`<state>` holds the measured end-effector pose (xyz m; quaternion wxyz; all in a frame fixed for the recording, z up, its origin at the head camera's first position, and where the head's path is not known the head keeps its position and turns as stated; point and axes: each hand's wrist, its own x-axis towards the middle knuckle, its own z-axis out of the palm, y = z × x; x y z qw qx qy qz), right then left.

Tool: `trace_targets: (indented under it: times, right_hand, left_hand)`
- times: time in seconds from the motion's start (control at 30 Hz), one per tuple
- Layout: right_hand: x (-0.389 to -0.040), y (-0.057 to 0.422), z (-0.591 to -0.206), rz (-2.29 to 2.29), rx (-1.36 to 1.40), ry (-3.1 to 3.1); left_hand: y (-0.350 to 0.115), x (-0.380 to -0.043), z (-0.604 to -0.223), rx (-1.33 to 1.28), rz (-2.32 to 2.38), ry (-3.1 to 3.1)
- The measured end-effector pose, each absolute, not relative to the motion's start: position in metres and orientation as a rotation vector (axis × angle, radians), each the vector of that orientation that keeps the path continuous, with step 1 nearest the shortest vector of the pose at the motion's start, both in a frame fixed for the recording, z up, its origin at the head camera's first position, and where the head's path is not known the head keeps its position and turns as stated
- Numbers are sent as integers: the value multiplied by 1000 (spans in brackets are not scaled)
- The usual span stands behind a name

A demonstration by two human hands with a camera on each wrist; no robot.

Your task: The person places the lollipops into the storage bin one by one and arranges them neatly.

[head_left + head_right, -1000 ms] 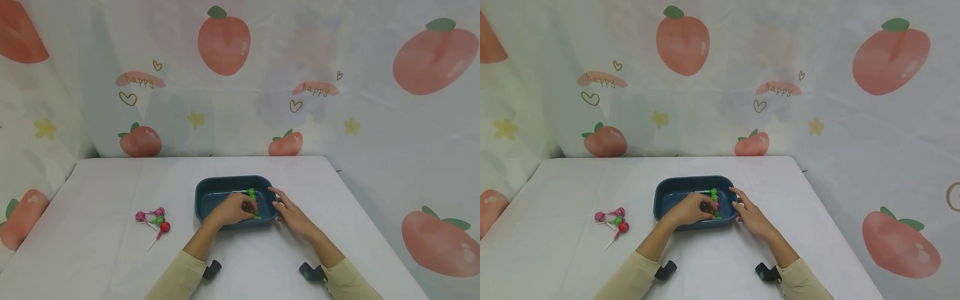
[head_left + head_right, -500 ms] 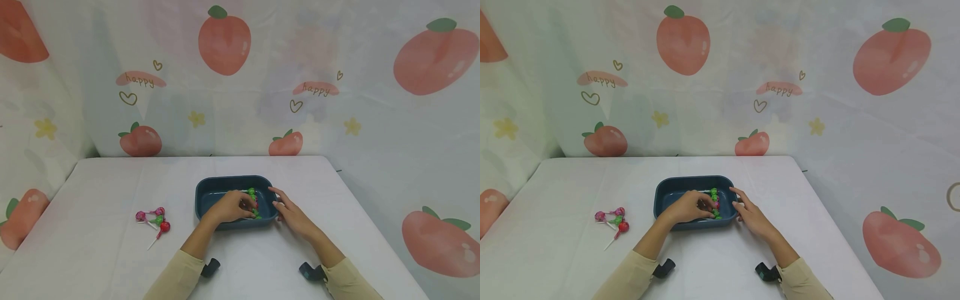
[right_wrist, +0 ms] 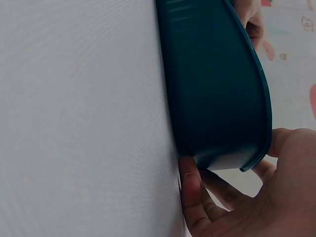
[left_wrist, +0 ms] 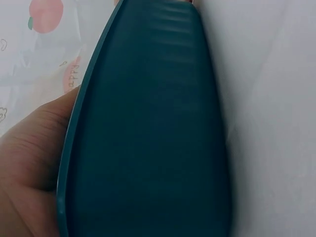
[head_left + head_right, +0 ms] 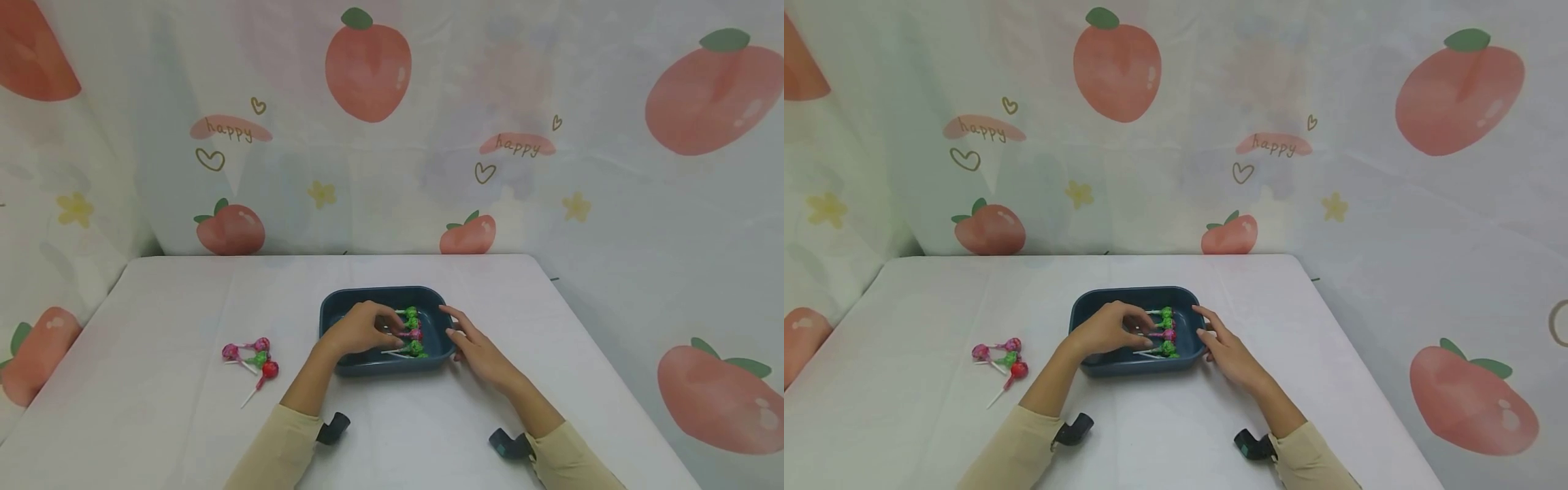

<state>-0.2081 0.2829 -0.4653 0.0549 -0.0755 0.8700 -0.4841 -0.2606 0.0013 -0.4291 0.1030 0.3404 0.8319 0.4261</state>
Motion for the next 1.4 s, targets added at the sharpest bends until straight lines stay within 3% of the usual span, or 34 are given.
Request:
trace_targets:
  times: [0.6,1.4]
  right_hand:
    - [-207,283,-466,-1489,-205,2626]
    - [-209,284,-466,-1462,-200,2639]
  left_hand:
    - [-20,-272,-436,954,1197,2532]
    - [-67,-273,-435,1147,1269,2539]
